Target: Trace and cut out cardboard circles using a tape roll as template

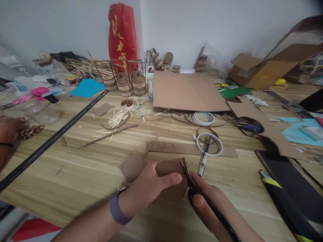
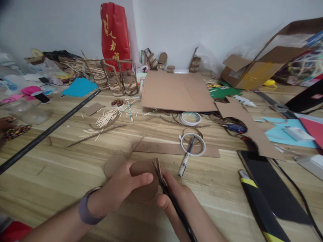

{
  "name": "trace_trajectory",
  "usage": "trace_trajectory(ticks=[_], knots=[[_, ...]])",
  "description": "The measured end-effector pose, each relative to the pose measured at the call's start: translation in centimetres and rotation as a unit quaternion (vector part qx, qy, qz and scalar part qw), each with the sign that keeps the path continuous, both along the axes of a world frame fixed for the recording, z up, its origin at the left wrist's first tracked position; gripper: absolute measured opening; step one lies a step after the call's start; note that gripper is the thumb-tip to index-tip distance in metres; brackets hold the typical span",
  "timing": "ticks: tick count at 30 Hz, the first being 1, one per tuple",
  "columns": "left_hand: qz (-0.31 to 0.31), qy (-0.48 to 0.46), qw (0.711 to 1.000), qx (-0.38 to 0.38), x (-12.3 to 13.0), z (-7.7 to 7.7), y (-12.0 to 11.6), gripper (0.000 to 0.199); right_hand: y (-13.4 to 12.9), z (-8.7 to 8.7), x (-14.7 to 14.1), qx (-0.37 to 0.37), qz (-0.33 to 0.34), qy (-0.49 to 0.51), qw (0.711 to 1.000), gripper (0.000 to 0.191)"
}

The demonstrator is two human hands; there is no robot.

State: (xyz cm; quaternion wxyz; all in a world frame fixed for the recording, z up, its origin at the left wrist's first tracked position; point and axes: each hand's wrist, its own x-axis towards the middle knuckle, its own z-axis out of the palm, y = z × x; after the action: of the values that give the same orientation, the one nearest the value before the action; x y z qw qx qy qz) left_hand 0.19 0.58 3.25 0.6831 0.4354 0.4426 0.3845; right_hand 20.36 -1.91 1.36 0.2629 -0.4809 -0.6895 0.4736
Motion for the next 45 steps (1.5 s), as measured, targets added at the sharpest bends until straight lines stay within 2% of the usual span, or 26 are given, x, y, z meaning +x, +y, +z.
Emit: trace_trajectory(ticks=[7,12,19,24,29,36,40,45], knots=[[-0.007,-0.012,1.000,-0.001,-0.1,0.1,0.0,0.030,-0.1,-0.7,0.2,0.010,0.013,-0.013,1.000,0.083],[-0.010,-0.003,1.000,-0.002,-0.1,0.0,0.2,0.038,-0.3,-0.4,0.1,0.038,0.005,-0.021,0.999,0.075],[-0.009,-0.003,1.000,0.007,-0.1,0.2,0.2,0.033,-0.1,-0.3,0.2,0.050,0.017,-0.034,0.998,0.072],[-0.009,-0.003,1.000,0.018,-0.2,0.0,0.1,0.035,0.0,-0.3,0.4,0.049,0.028,-0.038,0.998,0.074],[-0.017,0.009,1.000,0.020,-0.3,0.4,0.2,0.041,0.0,0.3,0.1,0.052,0.008,-0.040,0.998,0.078],[-0.020,0.011,0.999,0.033,-0.4,0.7,0.3,0.037,-0.1,0.1,0.4,0.036,0.025,-0.037,0.998,0.076],[-0.018,0.012,0.999,0.050,-0.4,0.6,0.4,0.034,0.1,0.1,0.2,0.054,0.010,-0.011,0.998,0.074],[-0.010,0.025,1.000,0.009,-0.6,0.2,0.4,0.033,0.5,-0.6,0.7,0.045,0.017,-0.002,0.999,0.089]])
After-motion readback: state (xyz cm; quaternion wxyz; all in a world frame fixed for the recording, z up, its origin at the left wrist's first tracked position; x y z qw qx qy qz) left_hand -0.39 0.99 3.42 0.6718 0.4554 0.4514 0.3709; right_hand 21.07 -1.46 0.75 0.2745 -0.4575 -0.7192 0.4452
